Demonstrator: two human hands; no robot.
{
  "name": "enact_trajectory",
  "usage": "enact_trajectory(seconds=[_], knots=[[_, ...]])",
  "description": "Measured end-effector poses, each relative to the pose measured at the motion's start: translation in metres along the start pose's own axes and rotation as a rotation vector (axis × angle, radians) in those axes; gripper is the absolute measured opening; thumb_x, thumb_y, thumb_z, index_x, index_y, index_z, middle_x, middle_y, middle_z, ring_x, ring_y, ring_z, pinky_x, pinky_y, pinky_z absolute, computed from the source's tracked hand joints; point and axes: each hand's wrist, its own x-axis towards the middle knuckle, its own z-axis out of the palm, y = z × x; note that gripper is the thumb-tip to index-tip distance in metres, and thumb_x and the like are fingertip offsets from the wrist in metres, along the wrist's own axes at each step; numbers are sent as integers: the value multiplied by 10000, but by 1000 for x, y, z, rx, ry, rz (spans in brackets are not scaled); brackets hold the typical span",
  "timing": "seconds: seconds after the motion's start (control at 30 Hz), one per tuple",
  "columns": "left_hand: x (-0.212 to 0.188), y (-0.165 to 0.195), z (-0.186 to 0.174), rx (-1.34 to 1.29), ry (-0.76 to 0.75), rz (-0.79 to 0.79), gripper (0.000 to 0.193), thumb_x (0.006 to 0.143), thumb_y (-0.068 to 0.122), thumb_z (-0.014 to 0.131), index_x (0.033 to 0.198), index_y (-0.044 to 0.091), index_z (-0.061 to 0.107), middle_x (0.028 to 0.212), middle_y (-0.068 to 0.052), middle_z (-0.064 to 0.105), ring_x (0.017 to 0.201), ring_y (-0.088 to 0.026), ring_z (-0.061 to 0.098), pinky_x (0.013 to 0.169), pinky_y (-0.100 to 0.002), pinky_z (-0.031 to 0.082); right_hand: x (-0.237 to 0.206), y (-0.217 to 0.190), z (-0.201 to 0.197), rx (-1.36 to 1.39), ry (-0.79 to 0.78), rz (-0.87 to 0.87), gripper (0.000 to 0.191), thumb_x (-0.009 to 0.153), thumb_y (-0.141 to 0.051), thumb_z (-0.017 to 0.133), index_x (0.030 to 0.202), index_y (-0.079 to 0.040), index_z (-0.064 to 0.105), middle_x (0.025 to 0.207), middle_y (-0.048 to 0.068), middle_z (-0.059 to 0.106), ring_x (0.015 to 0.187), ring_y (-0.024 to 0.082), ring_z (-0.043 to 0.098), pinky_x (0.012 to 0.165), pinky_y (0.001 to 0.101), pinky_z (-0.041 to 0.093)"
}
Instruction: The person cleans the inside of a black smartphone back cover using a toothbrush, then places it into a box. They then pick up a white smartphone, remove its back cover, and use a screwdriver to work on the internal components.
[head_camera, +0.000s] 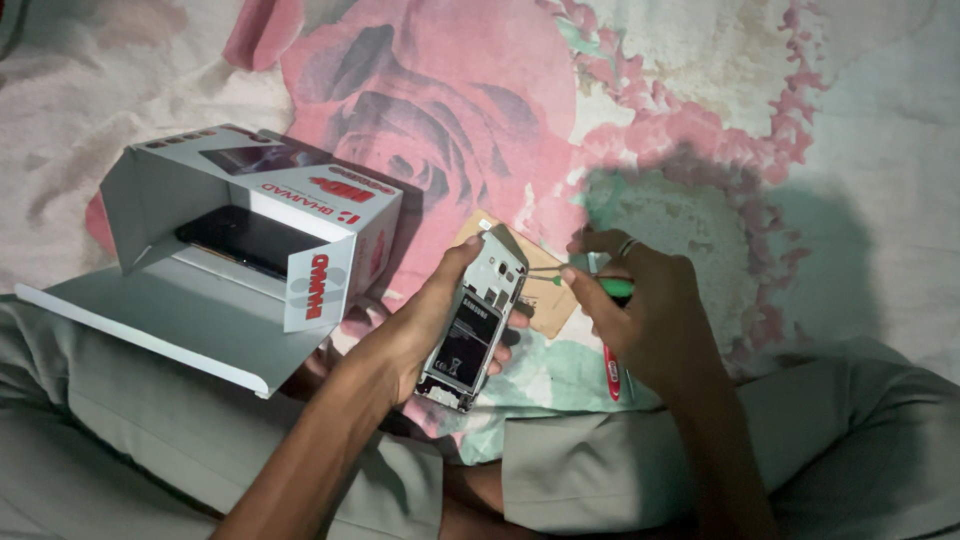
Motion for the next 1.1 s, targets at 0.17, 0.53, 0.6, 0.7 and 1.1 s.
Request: enact_trajectory(seconds=[0.17,0.53,0.6,0.7,1.1], knots=[[2,-1,0,-9,-16,-30,929,924,762,312,1229,-33,683,933,-139,750,541,-176,650,464,-304,565,3,1,0,51,23,-199,274,815,-58,778,1030,47,644,873,146,715,784,178,718,713,309,563],[2,-1,-1,-27,-19,-7,858,922,731,288,1252,22,640,950,-143,756,541,-179,657,461,-313,566,2,-6,2,84,19,-258,214,844,-67,787,968,0,627,1075,159,700,890,161,727,751,283,585],[2,-2,0,-34,-29,-14,829,916,726,300,1248,43,632,944,-141,747,526,-191,643,447,-317,548,2,-6,1,25,-59,197,234,913,-105,777,1123,-52,688,936,181,715,763,228,735,690,346,560],[2,-2,0,-3,-16,-21,889,939,745,315,1219,-23,663,939,-162,754,527,-187,650,453,-312,562,3,-7,-1,27,-16,22,335,832,-59,771,1151,-14,678,929,138,729,820,196,735,755,320,569],[-1,2,0,-3,-14,18,883,932,723,250,1223,-5,655,954,-160,765,544,-191,655,459,-326,562,2,-7,0,95,17,-151,319,796,-47,756,1083,29,640,940,128,714,867,158,728,761,303,574]])
